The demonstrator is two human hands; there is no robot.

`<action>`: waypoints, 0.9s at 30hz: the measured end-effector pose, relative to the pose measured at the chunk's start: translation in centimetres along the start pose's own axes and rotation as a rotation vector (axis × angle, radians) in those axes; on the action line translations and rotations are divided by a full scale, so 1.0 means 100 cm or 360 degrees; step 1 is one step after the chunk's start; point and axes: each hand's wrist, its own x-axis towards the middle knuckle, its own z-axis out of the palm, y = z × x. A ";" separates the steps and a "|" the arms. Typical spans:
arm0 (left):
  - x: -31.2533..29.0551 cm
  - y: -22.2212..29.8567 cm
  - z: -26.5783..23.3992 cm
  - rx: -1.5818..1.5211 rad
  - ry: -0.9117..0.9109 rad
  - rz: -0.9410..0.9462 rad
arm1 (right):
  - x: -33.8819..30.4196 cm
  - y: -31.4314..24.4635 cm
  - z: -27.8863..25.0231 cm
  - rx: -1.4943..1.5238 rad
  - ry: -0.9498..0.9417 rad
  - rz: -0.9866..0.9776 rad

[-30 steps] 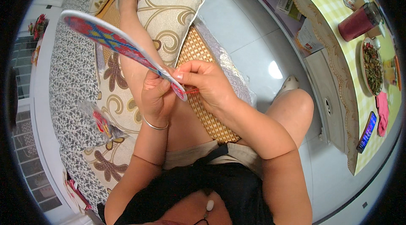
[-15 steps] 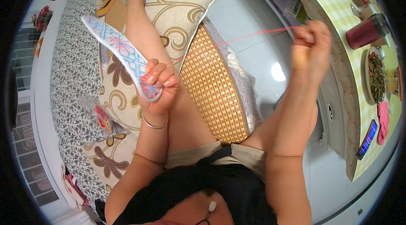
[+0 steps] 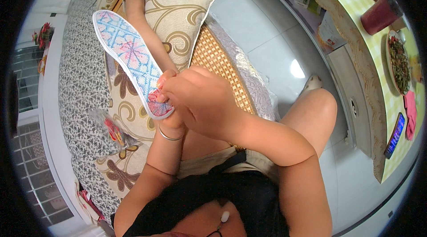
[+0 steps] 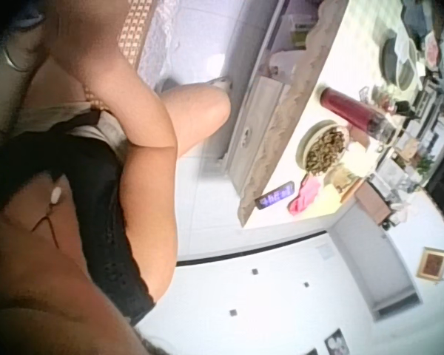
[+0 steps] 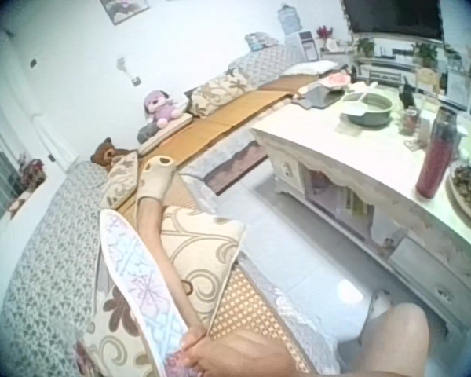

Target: The person sews a colorful patterned insole by hand using a needle and red thread.

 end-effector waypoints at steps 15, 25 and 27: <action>-0.004 -0.007 0.000 0.0097 -0.0004 0.0068 | -0.005 0.005 0.004 -0.0100 0.0057 -0.0043; -0.003 -0.004 0.001 0.0847 0.0221 0.0290 | -0.003 0.008 -0.004 -0.0086 -0.0012 0.0110; -0.003 -0.001 -0.001 0.0990 0.0259 0.0380 | -0.005 0.013 -0.002 0.0025 0.0007 0.0227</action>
